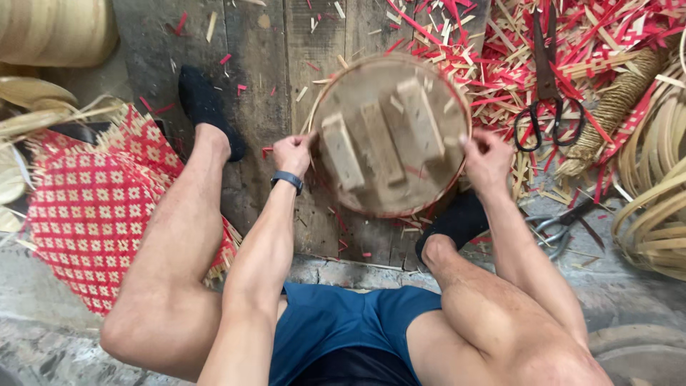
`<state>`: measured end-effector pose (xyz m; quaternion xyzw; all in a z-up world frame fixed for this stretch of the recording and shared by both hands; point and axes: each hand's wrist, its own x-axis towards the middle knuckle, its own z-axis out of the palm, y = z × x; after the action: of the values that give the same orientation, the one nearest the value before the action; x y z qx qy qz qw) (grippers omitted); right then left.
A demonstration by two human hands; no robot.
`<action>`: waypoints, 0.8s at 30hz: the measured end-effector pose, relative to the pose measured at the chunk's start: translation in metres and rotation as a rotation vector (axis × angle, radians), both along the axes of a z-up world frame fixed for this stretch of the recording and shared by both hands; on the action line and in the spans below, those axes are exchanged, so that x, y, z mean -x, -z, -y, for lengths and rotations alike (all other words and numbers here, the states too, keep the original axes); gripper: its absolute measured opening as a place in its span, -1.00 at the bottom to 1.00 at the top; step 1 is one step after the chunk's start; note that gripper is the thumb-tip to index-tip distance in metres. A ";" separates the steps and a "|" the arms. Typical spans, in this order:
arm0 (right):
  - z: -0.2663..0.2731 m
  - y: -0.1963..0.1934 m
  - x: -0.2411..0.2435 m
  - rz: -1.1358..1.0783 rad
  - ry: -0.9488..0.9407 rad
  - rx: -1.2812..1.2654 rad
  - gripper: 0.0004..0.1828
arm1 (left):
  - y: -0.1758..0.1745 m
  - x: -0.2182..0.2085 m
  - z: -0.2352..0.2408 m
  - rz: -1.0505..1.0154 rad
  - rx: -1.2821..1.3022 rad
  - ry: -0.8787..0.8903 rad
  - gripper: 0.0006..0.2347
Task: The person assembles round woven mats into basket lids by placing a bamboo ring around the edge, pressing it into place, and trimming excess strands with shears. The person repeats this process for multiple mats, stacking finished lids nearby.
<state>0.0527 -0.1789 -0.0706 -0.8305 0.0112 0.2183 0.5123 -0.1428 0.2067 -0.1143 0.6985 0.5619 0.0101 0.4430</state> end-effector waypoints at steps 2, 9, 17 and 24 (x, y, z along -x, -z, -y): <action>0.001 0.004 -0.014 -0.009 0.057 -0.081 -0.70 | 0.005 0.002 0.023 0.199 0.002 -0.067 -0.77; 0.018 0.016 0.018 -0.549 0.253 -0.269 -0.70 | -0.012 0.042 0.153 0.125 0.799 -0.373 -0.86; 0.010 0.037 0.033 -0.460 0.301 -0.282 -0.78 | -0.002 0.041 0.180 0.195 0.692 -0.280 -0.85; 0.009 0.035 0.037 -0.446 0.287 -0.195 -0.76 | -0.008 0.040 0.180 0.076 0.653 -0.330 -0.84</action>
<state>0.0156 -0.1880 -0.1056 -0.6987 0.2203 0.3208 0.6003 -0.1830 0.0269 -0.1059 0.4195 0.6237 -0.0722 0.6556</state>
